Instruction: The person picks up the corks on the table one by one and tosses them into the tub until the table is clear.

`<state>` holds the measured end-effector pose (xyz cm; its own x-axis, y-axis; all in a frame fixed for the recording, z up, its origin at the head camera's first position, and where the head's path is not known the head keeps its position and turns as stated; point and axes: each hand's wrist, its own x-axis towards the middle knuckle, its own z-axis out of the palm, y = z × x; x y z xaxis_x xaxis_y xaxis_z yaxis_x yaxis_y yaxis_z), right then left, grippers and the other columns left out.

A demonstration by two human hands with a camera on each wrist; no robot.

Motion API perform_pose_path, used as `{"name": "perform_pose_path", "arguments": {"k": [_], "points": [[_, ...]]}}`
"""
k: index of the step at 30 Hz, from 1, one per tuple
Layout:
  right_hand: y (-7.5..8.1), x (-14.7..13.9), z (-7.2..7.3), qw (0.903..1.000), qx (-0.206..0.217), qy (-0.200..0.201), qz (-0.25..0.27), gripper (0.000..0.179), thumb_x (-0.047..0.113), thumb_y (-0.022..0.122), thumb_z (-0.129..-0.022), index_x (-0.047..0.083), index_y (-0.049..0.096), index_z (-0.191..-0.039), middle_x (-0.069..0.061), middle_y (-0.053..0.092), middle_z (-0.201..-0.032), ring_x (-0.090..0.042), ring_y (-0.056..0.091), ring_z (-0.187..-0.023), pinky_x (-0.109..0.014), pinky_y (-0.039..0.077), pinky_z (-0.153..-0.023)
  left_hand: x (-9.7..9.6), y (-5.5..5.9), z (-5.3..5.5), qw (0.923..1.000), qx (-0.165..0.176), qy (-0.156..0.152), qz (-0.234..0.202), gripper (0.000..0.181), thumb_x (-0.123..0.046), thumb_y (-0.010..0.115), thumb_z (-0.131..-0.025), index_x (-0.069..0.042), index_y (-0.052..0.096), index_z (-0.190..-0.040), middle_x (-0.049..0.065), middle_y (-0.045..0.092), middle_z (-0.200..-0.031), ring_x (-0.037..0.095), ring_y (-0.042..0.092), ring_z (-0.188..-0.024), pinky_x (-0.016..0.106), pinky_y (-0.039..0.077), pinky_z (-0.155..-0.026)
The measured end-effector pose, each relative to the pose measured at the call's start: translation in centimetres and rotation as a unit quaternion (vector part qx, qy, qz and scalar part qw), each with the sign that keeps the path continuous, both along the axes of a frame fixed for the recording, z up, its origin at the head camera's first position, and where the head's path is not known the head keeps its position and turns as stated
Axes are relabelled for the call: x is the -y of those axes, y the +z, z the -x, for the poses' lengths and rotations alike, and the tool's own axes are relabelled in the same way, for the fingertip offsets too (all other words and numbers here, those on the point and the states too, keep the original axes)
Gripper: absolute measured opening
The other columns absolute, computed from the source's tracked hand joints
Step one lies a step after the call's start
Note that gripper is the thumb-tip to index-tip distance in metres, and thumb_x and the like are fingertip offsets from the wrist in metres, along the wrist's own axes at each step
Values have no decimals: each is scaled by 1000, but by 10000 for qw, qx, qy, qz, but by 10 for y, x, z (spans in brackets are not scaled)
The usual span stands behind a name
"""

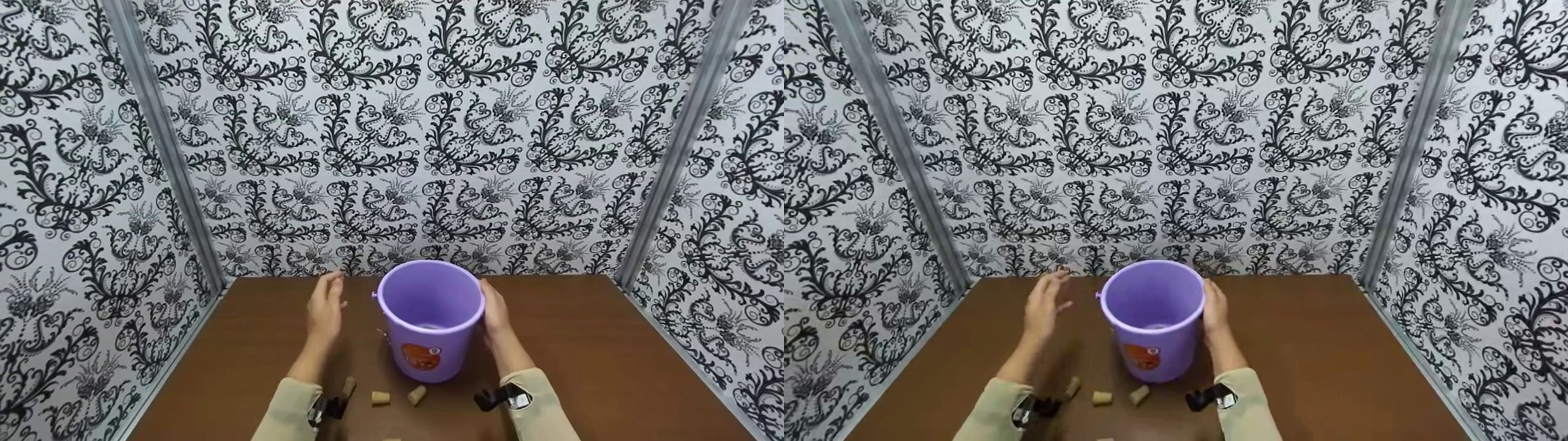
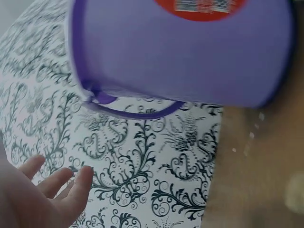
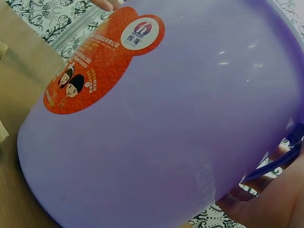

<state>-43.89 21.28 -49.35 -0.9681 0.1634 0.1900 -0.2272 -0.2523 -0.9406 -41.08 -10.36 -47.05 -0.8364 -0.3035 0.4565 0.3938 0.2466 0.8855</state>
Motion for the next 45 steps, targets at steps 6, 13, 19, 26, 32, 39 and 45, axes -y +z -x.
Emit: {"name": "perform_pose_path", "arguments": {"k": [6,13,19,26,32,39,45], "points": [[0,-3,-1,9997,88,-172,-124,48,25,36,-115,-11,61,-135,-9,74,-109,-20,67,-99,-37,55,-94,2,-17,-12,9971,-9,-237,727,28,-15,63,-104,-4,67,-130,19,74,-125,35,71,-114,49,58,-101],[-1,-4,2,9998,103,-94,-113,50,26,37,-115,-13,58,-139,-11,74,-113,-19,67,-100,-36,55,-95,15,-27,-31,9932,-208,-430,1059,31,-9,68,-100,-6,65,-131,16,75,-121,36,71,-117,48,56,-106],[2,-3,3,9998,113,-123,-140,52,28,37,-115,-13,56,-141,-17,72,-121,-19,67,-102,-37,54,-98,29,-34,-44,9862,-44,-661,1518,31,-10,69,-100,-9,64,-130,12,76,-117,33,71,-111,42,59,-100],[5,-1,4,9995,245,-42,-176,53,30,35,-115,-12,57,-141,-14,73,-118,-17,66,-100,-34,54,-94,44,-38,-58,9694,-170,-856,2295,25,-10,69,-100,-11,67,-125,11,76,-118,32,73,-108,45,62,-94],[6,0,3,9993,360,-6,-111,55,32,34,-115,-10,55,-144,-13,74,-116,-19,68,-101,-38,54,-96,53,-40,-65,9612,-108,-993,2571,21,-13,68,-102,-12,68,-122,9,75,-118,35,73,-109,41,62,-92],[3,1,1,9994,326,72,-70,56,33,35,-115,-10,53,-147,-15,73,-120,-23,68,-106,-43,54,-102,64,-49,-73,9477,53,-1241,2941,17,-16,69,-101,-13,69,-118,9,73,-119,34,70,-109,46,61,-90],[2,-1,2,9994,329,132,-21,56,33,35,-115,-11,53,-146,-13,73,-119,-22,68,-106,-42,54,-101,70,-56,-83,9333,230,-1480,3265,18,-19,71,-99,-15,69,-117,6,72,-117,32,69,-109,50,59,-92]]}}
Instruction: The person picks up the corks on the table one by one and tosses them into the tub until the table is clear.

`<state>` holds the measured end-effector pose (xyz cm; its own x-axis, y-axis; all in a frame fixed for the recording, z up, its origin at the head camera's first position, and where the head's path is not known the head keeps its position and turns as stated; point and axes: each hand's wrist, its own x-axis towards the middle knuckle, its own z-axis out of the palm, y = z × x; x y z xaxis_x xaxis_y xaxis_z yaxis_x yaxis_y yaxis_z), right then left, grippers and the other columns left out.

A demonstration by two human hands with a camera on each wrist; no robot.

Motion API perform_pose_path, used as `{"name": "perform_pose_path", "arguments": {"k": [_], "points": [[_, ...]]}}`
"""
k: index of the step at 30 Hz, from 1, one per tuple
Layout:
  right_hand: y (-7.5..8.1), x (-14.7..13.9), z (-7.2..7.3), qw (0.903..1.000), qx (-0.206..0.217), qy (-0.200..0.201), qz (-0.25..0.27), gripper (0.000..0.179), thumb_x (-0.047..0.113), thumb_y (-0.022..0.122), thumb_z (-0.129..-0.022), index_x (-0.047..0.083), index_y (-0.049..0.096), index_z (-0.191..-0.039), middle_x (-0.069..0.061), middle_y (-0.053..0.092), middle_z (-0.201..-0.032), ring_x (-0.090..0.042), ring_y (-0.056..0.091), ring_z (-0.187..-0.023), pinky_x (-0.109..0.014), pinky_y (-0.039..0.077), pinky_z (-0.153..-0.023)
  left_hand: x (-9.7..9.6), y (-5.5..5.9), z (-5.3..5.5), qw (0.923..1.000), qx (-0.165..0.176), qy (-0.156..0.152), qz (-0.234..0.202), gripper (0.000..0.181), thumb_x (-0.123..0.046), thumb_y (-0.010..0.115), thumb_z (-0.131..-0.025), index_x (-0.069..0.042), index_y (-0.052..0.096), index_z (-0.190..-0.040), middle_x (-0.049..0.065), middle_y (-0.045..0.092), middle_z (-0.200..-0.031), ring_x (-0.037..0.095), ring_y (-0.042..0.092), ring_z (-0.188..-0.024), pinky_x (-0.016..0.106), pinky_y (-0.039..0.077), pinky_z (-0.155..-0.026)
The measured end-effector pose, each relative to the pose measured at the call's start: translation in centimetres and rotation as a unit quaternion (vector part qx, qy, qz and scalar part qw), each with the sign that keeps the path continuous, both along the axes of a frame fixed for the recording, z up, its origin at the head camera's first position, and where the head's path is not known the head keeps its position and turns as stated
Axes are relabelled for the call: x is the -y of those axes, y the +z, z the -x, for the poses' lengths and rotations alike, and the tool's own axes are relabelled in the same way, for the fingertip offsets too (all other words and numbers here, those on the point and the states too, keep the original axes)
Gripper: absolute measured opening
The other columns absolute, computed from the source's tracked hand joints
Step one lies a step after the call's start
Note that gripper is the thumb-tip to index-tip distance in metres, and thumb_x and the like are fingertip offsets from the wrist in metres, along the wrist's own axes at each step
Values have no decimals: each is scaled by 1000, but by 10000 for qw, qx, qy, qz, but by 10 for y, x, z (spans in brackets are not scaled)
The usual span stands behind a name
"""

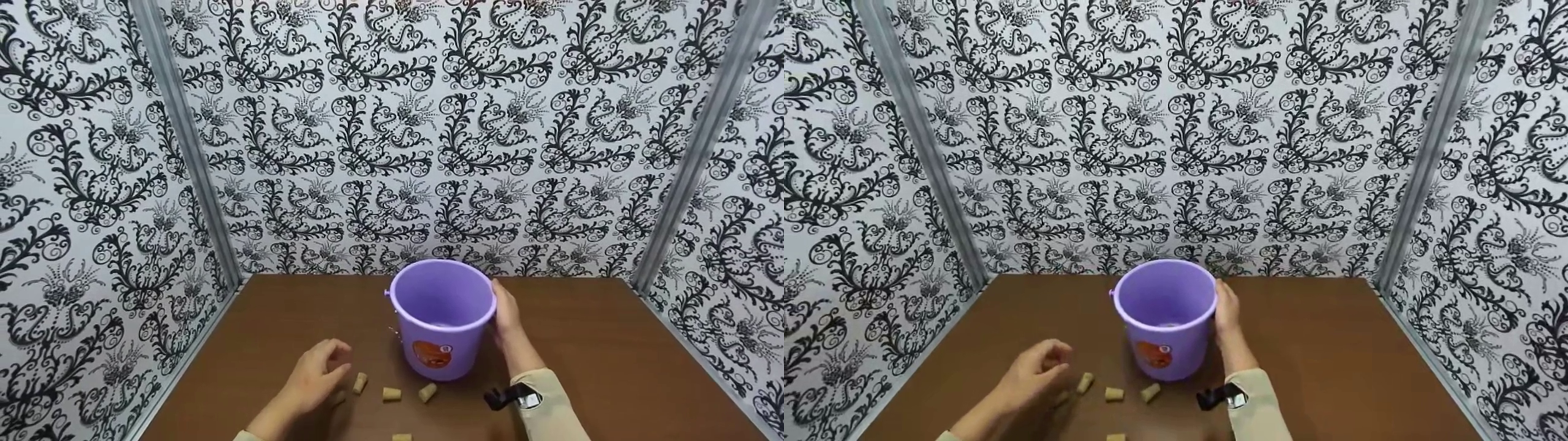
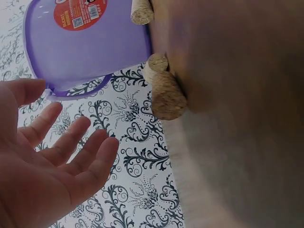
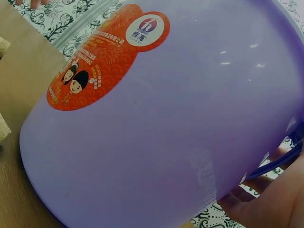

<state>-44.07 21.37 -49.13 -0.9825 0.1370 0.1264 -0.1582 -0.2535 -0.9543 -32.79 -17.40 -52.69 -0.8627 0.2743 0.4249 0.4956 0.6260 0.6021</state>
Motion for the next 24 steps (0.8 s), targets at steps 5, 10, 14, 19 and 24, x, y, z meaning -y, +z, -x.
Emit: {"name": "perform_pose_path", "arguments": {"k": [5,10,14,19,24], "points": [[-2,0,1,10000,-2,-7,51,55,32,35,-115,-11,56,-142,-9,74,-113,-21,68,-103,-38,55,-98,5,-6,-5,9998,148,-41,139,22,-24,73,-97,-16,68,-117,3,71,-114,36,69,-109,51,59,-92],[-2,0,0,9999,60,-70,58,53,32,37,-114,-10,60,-137,-7,74,-107,-19,68,-99,-35,56,-94,12,-12,-5,9987,454,-50,227,30,-27,75,-94,-14,68,-120,10,71,-119,38,69,-112,51,59,-93],[-4,0,-2,10000,-29,-48,39,50,29,37,-114,-10,65,-130,-5,74,-99,-18,68,-93,-33,56,-88,13,-14,-11,9952,910,-202,283,38,-31,77,-94,-11,66,-125,15,69,-124,40,69,-116,56,59,-93],[-2,-1,-2,10000,-70,-46,-43,52,28,36,-115,-13,60,-135,-6,74,-102,-19,68,-95,-34,56,-91,13,-15,-13,9940,970,-323,398,47,-35,81,-91,-8,66,-126,15,68,-125,40,69,-115,57,60,-93],[0,0,-1,10000,-52,-9,-13,53,29,36,-115,-14,56,-140,-8,74,-107,-20,68,-99,-35,56,-95,14,-14,-13,9919,1062,-312,622,51,-30,86,-86,-7,66,-127,16,68,-127,41,69,-116,56,60,-92]]}}
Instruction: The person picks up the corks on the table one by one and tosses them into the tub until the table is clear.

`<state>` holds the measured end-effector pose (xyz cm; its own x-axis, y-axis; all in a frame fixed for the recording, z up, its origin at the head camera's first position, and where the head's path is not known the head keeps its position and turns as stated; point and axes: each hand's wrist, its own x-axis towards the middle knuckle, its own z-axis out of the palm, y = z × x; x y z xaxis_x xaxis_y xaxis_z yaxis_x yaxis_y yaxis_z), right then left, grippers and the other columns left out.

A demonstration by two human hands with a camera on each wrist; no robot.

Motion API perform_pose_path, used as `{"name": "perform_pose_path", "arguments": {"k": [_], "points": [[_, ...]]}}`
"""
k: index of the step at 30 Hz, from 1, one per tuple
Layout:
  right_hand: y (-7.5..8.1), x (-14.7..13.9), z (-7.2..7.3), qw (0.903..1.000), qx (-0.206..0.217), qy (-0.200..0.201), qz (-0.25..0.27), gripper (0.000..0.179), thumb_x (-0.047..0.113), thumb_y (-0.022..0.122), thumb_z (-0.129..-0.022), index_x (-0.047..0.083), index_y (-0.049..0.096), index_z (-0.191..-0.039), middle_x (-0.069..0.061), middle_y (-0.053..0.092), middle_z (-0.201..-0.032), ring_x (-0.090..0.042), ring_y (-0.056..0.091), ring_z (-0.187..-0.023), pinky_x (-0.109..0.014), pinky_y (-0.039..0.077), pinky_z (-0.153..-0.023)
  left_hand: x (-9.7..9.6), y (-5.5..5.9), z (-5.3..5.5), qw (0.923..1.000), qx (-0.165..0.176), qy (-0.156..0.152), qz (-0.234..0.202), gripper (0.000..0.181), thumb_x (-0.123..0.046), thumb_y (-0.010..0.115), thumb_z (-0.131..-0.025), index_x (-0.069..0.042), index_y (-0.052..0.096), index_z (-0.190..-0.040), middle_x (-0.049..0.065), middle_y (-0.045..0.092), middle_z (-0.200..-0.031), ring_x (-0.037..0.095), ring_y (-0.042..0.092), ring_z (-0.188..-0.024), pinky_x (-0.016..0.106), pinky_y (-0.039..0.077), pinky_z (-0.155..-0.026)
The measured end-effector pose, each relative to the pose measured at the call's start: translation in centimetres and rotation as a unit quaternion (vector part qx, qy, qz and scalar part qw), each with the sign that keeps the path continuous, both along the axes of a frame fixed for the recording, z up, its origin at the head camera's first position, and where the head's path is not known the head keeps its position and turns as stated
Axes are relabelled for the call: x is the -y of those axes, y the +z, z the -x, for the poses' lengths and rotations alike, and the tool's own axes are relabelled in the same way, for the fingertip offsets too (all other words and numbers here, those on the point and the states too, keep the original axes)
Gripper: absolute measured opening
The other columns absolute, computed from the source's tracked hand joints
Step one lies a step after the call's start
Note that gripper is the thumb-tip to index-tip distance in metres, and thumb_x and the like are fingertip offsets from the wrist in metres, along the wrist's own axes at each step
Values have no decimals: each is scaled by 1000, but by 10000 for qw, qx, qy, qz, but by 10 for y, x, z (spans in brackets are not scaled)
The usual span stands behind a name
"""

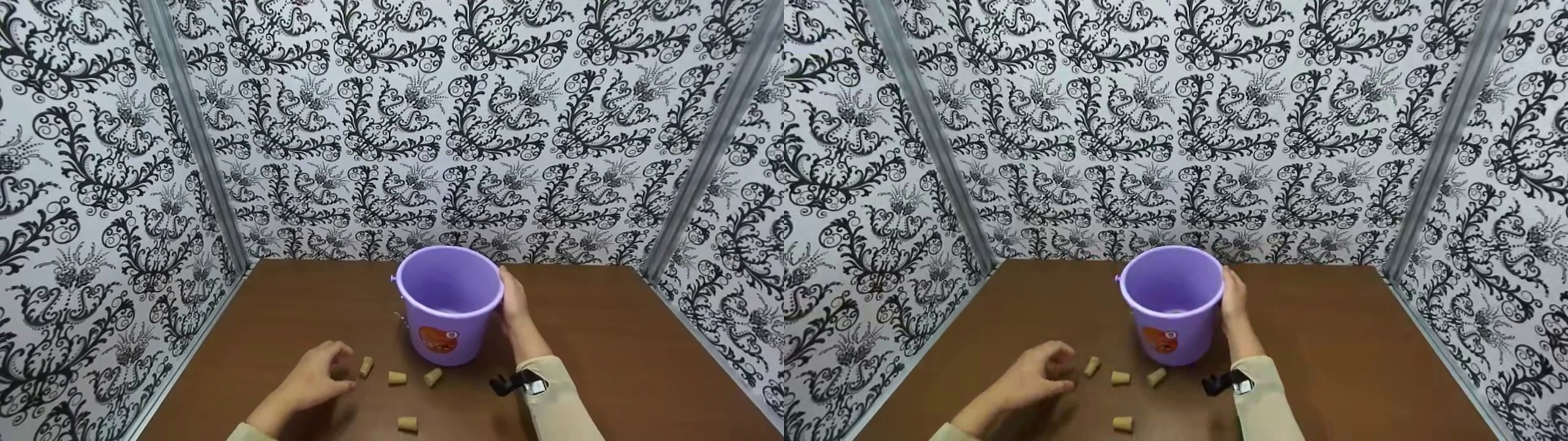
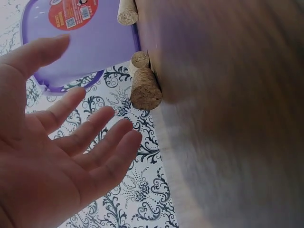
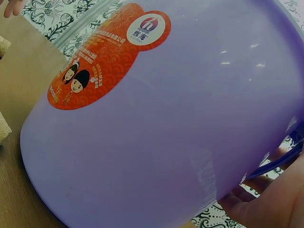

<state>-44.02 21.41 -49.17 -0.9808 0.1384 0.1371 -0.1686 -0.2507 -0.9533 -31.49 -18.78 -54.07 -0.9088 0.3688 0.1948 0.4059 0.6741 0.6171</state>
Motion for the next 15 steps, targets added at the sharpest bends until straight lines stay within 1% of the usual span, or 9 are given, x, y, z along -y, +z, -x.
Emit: {"name": "perform_pose_path", "arguments": {"k": [4,8,11,14,15], "points": [[0,0,1,10000,19,48,-15,54,30,35,-115,-13,56,-140,-8,74,-109,-19,68,-99,-34,56,-94,1,1,0,9998,42,-65,208,53,-25,90,-82,-5,66,-126,18,68,-128,42,69,-115,56,60,-91],[0,-1,0,9999,40,102,-31,54,30,34,-115,-12,56,-142,-7,74,-111,-18,68,-101,-34,56,-95,0,4,0,9987,91,-35,498,55,-25,92,-80,-6,67,-126,15,68,-127,40,69,-115,54,60,-92],[0,-2,-1,9999,54,108,-50,54,31,35,-115,-11,57,-141,-6,74,-109,-18,68,-100,-34,56,-94,-3,5,1,9973,211,-3,698,57,-24,92,-80,-5,67,-128,13,68,-128,38,69,-116,54,59,-93],[-1,-3,0,9999,64,116,-37,53,32,36,-115,-9,59,-140,-4,75,-107,-17,68,-98,-33,56,-92,-5,6,3,9953,317,-36,911,58,-21,93,-80,-6,68,-129,12,69,-129,38,68,-119,55,59,-95],[-2,-3,0,9999,80,99,-42,53,32,36,-115,-9,60,-138,-4,74,-106,-17,68,-97,-33,56,-91,-6,6,3,9947,326,-79,973,56,-19,93,-79,-7,68,-128,11,70,-126,37,68,-116,53,59,-94]]}}
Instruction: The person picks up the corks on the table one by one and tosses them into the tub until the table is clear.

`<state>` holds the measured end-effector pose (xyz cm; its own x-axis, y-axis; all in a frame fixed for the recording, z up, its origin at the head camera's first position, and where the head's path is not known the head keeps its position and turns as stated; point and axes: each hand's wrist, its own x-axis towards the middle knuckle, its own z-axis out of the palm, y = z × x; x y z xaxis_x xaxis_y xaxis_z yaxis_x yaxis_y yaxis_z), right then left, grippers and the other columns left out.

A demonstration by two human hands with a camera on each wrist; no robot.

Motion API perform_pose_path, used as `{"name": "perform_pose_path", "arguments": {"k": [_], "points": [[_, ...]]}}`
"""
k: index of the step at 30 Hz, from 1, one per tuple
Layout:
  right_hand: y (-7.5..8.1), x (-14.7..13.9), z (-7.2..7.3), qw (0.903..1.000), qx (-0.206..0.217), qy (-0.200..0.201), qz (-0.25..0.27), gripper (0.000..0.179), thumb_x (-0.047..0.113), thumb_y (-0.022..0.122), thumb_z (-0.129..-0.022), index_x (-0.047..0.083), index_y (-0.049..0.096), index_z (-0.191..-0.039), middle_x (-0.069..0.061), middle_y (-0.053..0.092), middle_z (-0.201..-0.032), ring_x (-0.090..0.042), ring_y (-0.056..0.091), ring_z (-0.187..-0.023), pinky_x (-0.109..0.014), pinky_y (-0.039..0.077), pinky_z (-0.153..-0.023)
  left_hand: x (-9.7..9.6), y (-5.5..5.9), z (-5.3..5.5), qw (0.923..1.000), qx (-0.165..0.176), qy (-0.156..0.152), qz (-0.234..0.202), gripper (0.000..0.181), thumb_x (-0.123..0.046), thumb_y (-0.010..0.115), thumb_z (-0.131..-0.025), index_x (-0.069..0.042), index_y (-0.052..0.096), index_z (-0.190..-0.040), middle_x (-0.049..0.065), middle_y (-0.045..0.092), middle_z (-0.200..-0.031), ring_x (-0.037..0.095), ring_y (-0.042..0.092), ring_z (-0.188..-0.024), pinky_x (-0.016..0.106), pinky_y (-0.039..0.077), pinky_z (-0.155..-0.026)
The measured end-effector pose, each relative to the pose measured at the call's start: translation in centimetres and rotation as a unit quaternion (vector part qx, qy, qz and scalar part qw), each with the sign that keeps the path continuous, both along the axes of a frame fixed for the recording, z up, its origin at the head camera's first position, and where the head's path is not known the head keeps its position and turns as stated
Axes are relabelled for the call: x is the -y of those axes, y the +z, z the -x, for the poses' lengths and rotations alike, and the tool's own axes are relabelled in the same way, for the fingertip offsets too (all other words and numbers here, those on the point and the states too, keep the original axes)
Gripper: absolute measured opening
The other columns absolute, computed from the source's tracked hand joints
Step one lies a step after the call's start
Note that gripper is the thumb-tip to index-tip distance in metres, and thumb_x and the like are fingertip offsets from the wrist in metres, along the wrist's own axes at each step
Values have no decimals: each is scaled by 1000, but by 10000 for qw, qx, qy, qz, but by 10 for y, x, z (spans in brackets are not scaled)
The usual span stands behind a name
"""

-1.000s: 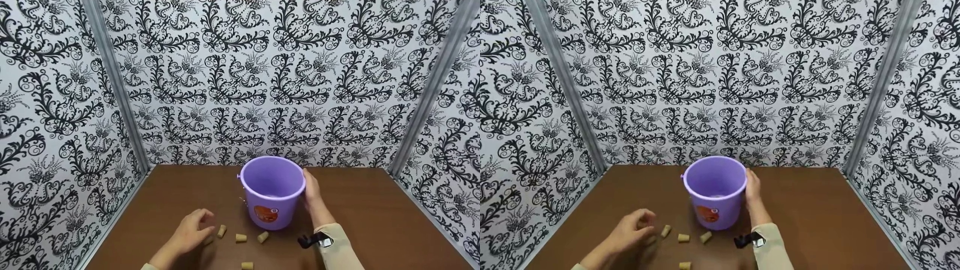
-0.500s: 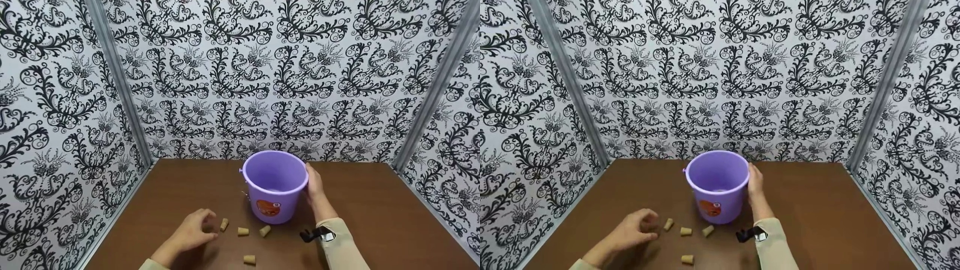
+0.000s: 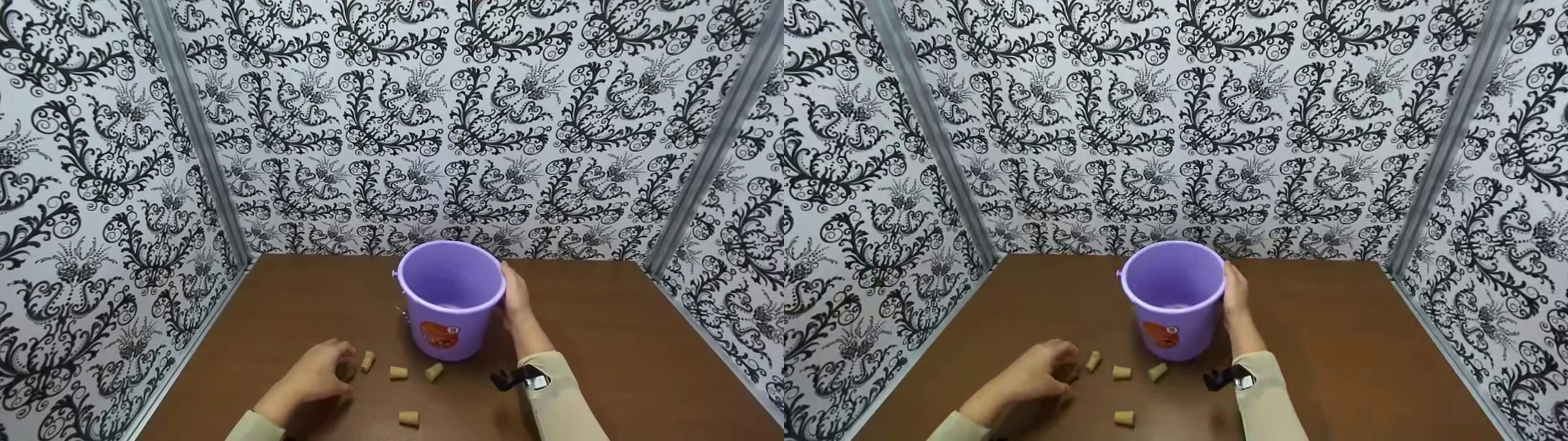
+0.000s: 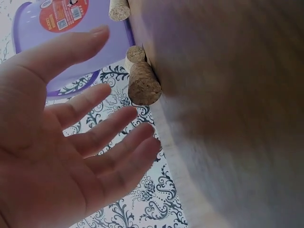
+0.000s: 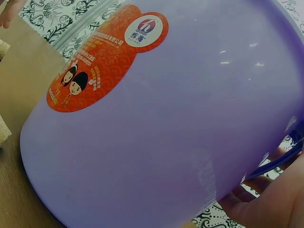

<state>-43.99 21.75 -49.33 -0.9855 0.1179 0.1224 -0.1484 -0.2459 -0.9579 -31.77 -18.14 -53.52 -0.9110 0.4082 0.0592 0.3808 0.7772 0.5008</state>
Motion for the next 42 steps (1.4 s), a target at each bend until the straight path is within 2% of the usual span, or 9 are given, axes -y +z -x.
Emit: {"name": "perform_pose_path", "arguments": {"k": [6,9,12,15,20,25,30,37,42], "points": [[-1,-2,1,10000,39,-4,-64,54,31,35,-114,-10,60,-138,-6,74,-104,-19,68,-97,-37,56,-92,-3,-1,3,9995,-84,-159,240,55,-17,95,-69,-12,72,-118,3,71,-107,23,65,-95,44,57,-82],[-1,0,2,10000,37,-22,-86,54,32,35,-114,-11,58,-139,-6,74,-103,-19,69,-96,-36,56,-92,-3,0,3,9996,-30,-8,296,50,-18,95,-71,-12,73,-116,2,70,-104,20,63,-90,44,56,-78],[-1,1,2,9999,13,-74,-72,53,31,36,-114,-11,59,-138,-6,74,-103,-19,68,-96,-35,56,-91,-4,1,5,9994,73,101,324,39,-15,93,-72,-14,73,-105,2,67,-97,17,56,-82,40,52,-72],[0,1,3,9999,-2,-146,-81,52,31,37,-114,-11,60,-135,-7,74,-103,-20,68,-96,-35,56,-91,-6,1,9,9991,175,123,364,29,-11,90,-73,-15,71,-94,1,64,-90,15,50,-78,36,46,-68],[0,-1,3,9995,64,-224,-193,53,31,37,-114,-11,60,-136,-10,74,-106,-20,68,-97,-35,56,-93,-8,0,15,9986,398,153,325,23,-8,87,-75,-16,72,-90,-3,62,-87,14,50,-77,34,44,-66],[1,1,3,9993,93,-292,-215,54,32,38,-113,-11,60,-136,-11,74,-108,-19,68,-96,-32,56,-91,-9,-2,17,9995,119,119,266,23,-6,88,-72,-15,72,-87,-4,62,-85,12,52,-76,31,48,-65],[0,4,2,9994,96,-278,-166,53,32,39,-114,-11,61,-136,-10,74,-106,-18,68,-95,-32,56,-90,-8,-7,18,9995,-196,153,197,20,0,82,-70,-11,69,-82,-1,64,-79,11,48,-70,30,43,-61],[-4,0,2,9999,-8,-130,-72,47,28,38,-114,-5,70,-123,-2,74,-93,-16,68,-88,-30,55,-83,-5,-16,23,9992,-322,51,214,18,2,73,-70,-13,67,-78,-7,61,-74,8,46,-67,28,42,-60],[-1,0,2,9998,-40,-165,-81,48,29,39,-114,-8,67,-126,-4,74,-96,-18,69,-92,-32,56,-87,-4,-13,24,9991,-379,9,196,19,4,73,-70,-13,68,-78,-8,62,-73,8,47,-66,28,43,-60]]}}
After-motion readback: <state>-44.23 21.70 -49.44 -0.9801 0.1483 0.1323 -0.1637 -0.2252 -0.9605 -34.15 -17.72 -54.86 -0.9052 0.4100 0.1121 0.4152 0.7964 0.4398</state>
